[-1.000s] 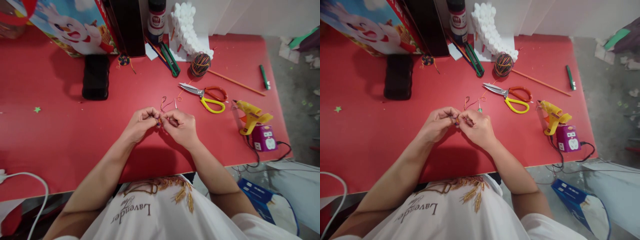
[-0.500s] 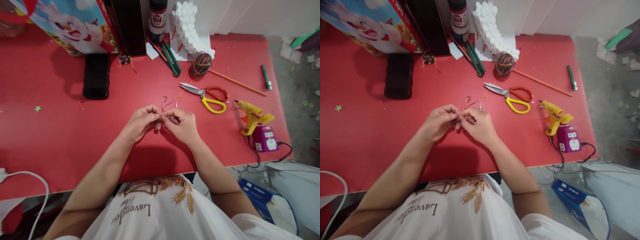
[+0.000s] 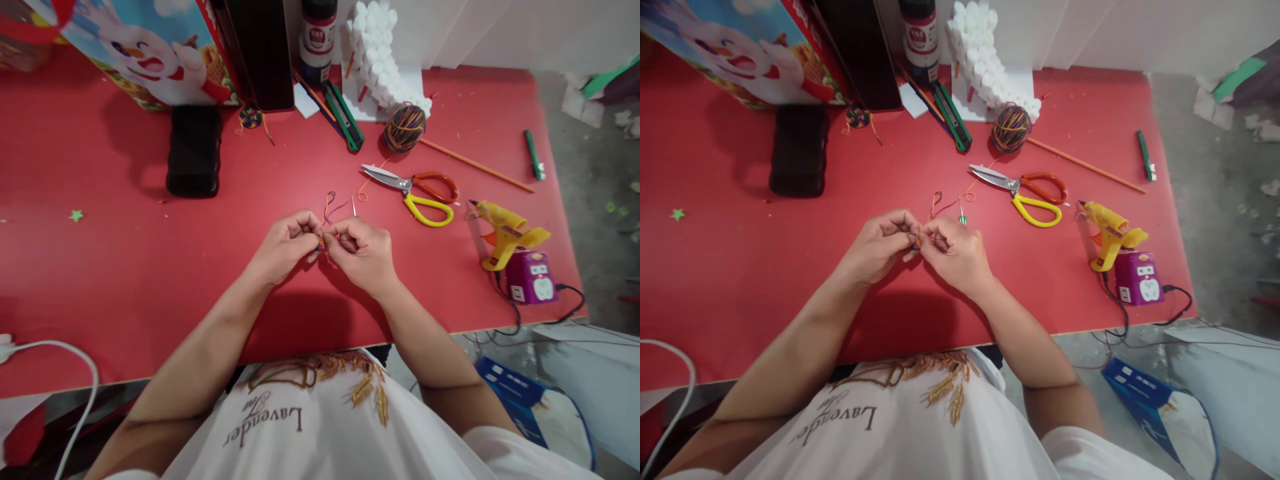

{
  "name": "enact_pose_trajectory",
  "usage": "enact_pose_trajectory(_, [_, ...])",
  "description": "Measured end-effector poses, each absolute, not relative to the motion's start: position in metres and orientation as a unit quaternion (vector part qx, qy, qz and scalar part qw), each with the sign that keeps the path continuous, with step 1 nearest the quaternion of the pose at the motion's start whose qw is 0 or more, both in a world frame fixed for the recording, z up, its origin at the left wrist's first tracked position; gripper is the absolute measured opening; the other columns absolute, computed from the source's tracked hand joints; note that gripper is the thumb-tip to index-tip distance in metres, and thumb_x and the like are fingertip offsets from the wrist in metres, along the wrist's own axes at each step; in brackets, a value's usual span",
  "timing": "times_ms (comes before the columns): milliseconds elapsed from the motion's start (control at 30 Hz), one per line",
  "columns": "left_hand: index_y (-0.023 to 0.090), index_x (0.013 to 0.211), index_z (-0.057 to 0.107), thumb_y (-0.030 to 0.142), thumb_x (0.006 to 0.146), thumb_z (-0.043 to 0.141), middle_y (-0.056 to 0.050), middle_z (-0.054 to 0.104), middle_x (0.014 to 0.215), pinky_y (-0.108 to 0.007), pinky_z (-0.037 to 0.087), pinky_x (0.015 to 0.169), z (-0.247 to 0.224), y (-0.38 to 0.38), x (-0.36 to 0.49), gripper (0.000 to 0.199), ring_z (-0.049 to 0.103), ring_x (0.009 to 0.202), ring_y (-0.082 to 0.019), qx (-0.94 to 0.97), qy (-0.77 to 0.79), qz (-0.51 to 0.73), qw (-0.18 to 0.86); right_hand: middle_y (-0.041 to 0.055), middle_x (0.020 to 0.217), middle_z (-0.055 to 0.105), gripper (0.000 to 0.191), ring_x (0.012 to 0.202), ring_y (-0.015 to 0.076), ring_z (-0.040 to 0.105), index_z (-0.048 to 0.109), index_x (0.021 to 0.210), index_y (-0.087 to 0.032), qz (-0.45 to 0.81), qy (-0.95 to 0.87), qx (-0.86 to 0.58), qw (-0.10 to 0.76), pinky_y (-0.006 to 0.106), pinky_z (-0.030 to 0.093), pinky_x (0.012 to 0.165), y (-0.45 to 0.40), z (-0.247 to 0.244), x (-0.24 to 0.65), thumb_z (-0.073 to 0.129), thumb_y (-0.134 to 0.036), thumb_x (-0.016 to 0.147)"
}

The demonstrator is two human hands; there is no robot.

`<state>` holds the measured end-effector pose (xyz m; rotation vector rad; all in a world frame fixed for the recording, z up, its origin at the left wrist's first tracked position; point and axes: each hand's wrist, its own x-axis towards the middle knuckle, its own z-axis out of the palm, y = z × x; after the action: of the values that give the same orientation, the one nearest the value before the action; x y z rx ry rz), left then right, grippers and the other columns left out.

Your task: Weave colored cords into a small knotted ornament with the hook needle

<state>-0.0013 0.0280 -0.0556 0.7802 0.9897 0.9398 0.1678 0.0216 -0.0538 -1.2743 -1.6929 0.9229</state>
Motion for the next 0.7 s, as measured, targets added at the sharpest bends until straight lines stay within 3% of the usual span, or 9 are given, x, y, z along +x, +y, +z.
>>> enact_pose_trajectory(400, [0.016,0.091,0.067,0.027,0.079,0.075,-0.001,0.067,0.066,-0.027,0.053,0.048,-0.057,0.032,-0.01,0.018,0.063,0.051,-0.015,0.308,0.411,0.412,0.753,-0.0105,0.053,0.033,0.009,0.05,0.0074,0.026,0.072,0.079,-0.019,0.444,-0.6,-0.536,0.394,0.026,0.025,0.052,0.03,-0.054,0.173,0.07,-0.025,0.086])
enact_pose_trajectory(600, [0.017,0.108,0.066,0.02,0.074,0.086,0.0,0.071,0.087,-0.026,0.057,0.052,-0.06,0.032,-0.011,0.039,0.066,0.056,-0.012,0.353,0.385,0.433,0.734,-0.0103,0.054,0.034,0.009,0.052,0.0075,0.028,0.073,0.08,-0.018,0.447,-0.594,-0.53,0.408,0.026,0.028,0.055,0.032,-0.055,0.173,0.07,-0.024,0.087])
enact_pose_trajectory(700, [0.018,0.106,0.069,0.016,0.074,0.088,0.001,0.068,0.092,-0.023,0.058,0.054,-0.064,0.031,-0.009,0.038,0.066,0.059,-0.009,0.392,0.37,0.465,0.702,-0.0102,0.055,0.034,0.01,0.052,0.0077,0.028,0.073,0.081,-0.019,0.455,-0.588,-0.531,0.407,0.026,0.028,0.055,0.032,-0.056,0.174,0.071,-0.025,0.088])
